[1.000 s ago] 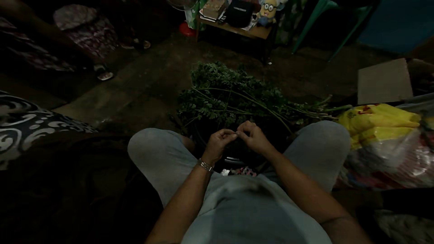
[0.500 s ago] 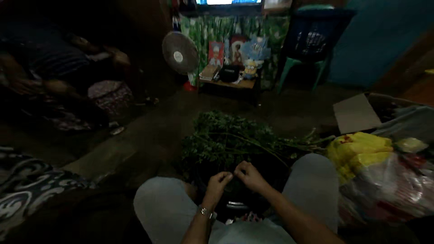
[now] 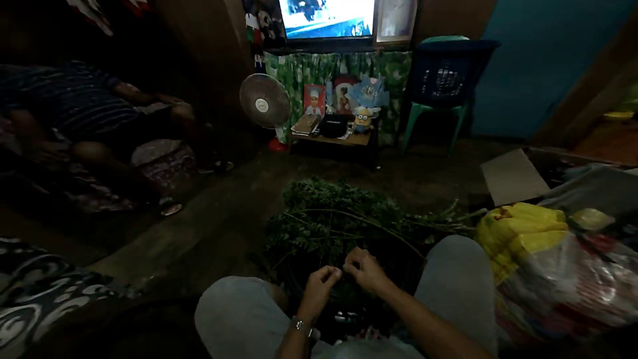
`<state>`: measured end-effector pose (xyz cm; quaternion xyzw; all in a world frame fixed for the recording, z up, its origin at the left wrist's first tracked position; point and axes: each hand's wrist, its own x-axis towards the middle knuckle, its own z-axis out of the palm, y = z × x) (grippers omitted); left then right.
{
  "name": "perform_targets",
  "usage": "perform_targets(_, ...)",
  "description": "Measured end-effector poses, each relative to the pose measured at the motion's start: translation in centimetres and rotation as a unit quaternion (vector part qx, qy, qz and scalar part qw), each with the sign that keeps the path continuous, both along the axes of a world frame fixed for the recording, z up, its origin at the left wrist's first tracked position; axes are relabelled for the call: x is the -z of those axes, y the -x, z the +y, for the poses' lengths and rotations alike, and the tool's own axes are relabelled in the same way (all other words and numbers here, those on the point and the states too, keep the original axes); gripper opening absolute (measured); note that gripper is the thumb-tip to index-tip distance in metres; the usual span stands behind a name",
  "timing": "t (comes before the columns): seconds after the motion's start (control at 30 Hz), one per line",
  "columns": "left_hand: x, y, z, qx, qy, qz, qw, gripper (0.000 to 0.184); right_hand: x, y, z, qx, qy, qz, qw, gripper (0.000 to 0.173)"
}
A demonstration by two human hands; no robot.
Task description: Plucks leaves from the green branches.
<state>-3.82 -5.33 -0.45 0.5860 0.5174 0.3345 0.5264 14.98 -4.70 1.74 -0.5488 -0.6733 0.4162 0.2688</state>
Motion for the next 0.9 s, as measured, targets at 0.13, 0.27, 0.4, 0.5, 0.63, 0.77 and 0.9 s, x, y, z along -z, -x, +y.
perform_targets(0.13,0.5,-0.2,0.0,-0.008,-0.004,-0.009,1.000,0.017,-0.8,0.4,-0.6,0.013,-0.006,-0.040,0.999,0.028)
perform_targets(0.27,-0.1,-0.1,0.0,-0.038,0.003,-0.019,0.999,0.017,-1.4,-0.1,-0.3,0.061,-0.018,-0.023,0.998,0.031)
perform_targets(0.4,-0.9,0.1,-0.3,-0.039,0.007,-0.004,0.999,0.020,-1.3,-0.8,0.2,0.075,-0.010,0.022,0.997,0.038)
perform_targets(0.5,-0.6,0.2,0.0,-0.034,0.013,-0.022,0.999,0.020,-0.8,-0.7,0.4,0.039,0.011,0.053,0.998,0.039)
perform_targets(0.63,-0.2,0.1,0.2,-0.021,0.016,-0.037,0.999,0.018,0.0,-0.1,0.2,0.002,0.012,0.066,0.998,0.033)
perform_targets(0.77,-0.1,0.0,0.1,-0.014,0.015,-0.042,0.999,0.016,0.5,0.3,0.2,-0.001,0.001,0.047,0.999,0.026)
perform_targets(0.9,0.0,0.0,0.1,-0.011,0.017,-0.037,0.999,0.016,0.0,0.4,0.2,0.006,0.008,0.013,1.000,0.027)
